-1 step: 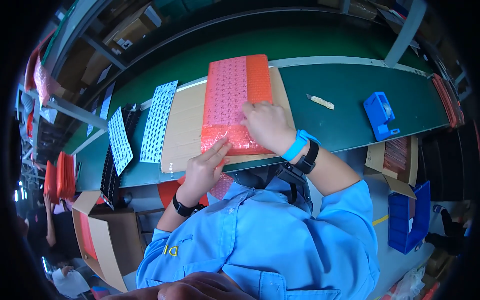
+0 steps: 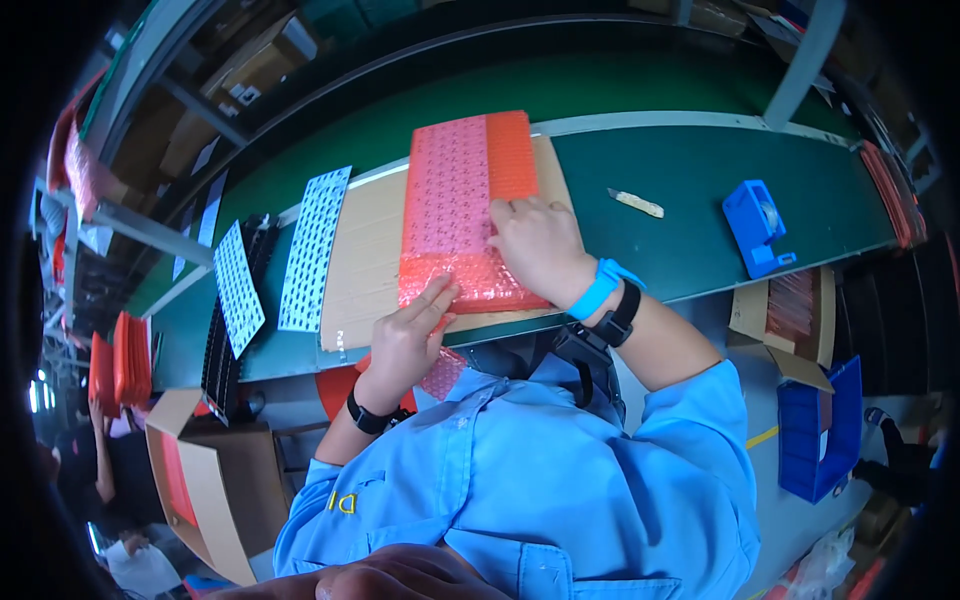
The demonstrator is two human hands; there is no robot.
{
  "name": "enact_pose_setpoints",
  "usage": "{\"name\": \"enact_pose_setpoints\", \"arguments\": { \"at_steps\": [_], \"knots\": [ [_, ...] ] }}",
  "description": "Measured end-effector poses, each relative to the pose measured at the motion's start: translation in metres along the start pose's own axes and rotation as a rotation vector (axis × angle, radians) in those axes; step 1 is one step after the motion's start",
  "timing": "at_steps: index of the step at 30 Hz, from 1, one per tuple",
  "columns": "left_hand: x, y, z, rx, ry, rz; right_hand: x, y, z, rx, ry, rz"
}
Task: The person packages circuit boards by hand, placing them one at a time into a red bubble wrap sleeve. They then fold the sleeve over the stack of boards and secure the package with tape.
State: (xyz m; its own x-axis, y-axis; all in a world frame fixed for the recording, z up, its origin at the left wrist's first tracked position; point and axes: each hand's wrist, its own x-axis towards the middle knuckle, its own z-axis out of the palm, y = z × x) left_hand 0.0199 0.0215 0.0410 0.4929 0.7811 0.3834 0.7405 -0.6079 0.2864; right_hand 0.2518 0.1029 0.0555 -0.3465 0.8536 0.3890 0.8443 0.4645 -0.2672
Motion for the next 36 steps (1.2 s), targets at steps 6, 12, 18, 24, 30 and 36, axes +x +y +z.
{"name": "enact_pose_setpoints", "arguments": {
  "at_steps": [6,12,18,24,30,36],
  "knots": [
    [0.004,0.001,0.014,-0.080,0.065,-0.168,-0.051,0.094,-0.073,-0.050,0.342,0.356],
    [0.007,-0.001,0.018,-0.064,0.150,-0.118,-0.144,0.200,-0.147,-0.258,0.632,0.759],
    [0.010,-0.001,0.021,-0.062,0.173,-0.125,-0.165,0.219,-0.161,0.152,0.289,1.023],
    [0.011,0.004,0.019,-0.116,0.144,-0.166,-0.166,0.221,-0.166,0.194,0.226,1.028],
    [0.010,0.002,0.017,-0.165,0.109,-0.192,-0.171,0.205,-0.165,0.643,0.371,1.145],
    [0.011,-0.001,0.018,-0.142,0.167,-0.138,-0.204,0.189,-0.147,1.185,0.824,1.037]
  ]
}}
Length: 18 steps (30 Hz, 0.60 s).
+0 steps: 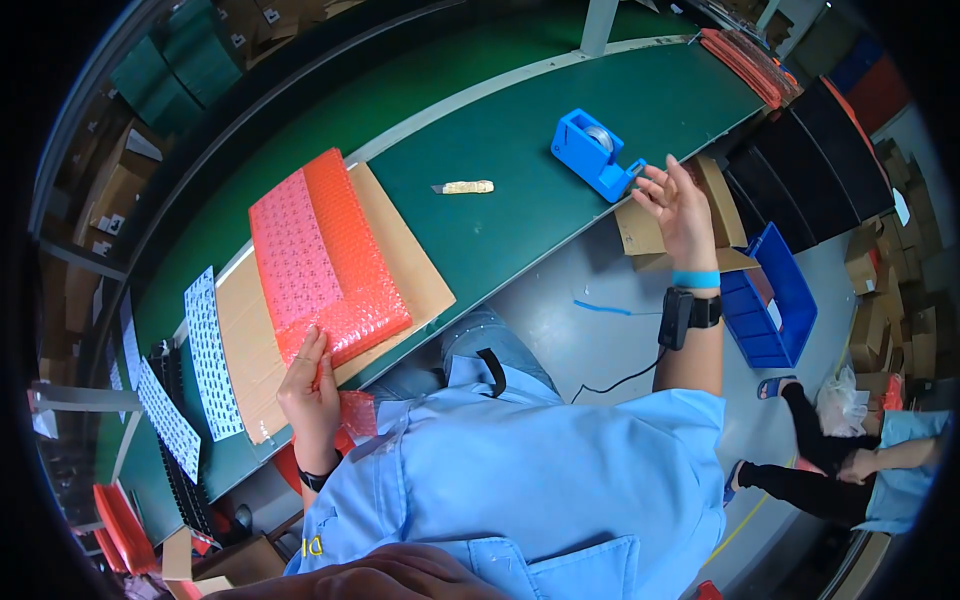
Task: The person packages circuit boards by hand, placing them one at a time into a red bubble wrap sleeve. They then fold the sleeve over the stack of boards and secure the package with tape.
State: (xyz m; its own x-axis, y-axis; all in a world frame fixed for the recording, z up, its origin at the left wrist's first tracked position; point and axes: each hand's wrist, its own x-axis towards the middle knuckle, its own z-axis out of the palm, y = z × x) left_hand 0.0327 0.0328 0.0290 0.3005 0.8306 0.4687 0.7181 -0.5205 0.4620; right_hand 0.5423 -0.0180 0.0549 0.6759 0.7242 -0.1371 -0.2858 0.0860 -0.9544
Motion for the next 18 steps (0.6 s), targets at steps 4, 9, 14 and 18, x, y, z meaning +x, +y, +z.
{"name": "enact_pose_setpoints", "arguments": {
  "at_steps": [4,9,14,18],
  "knots": [
    [0.003,0.001,-0.001,-0.025,-0.012,-0.011,-0.012,0.021,0.001,0.227,0.044,-0.062],
    [0.004,-0.001,0.001,-0.050,-0.015,-0.016,0.016,0.051,-0.031,0.127,0.013,-0.206],
    [0.001,-0.001,0.001,-0.039,0.001,-0.023,0.012,0.034,-0.008,-0.775,0.279,-0.546],
    [-0.001,0.000,0.000,-0.074,-0.005,-0.038,0.044,0.054,-0.041,-0.531,0.174,-0.531]
  ]
}}
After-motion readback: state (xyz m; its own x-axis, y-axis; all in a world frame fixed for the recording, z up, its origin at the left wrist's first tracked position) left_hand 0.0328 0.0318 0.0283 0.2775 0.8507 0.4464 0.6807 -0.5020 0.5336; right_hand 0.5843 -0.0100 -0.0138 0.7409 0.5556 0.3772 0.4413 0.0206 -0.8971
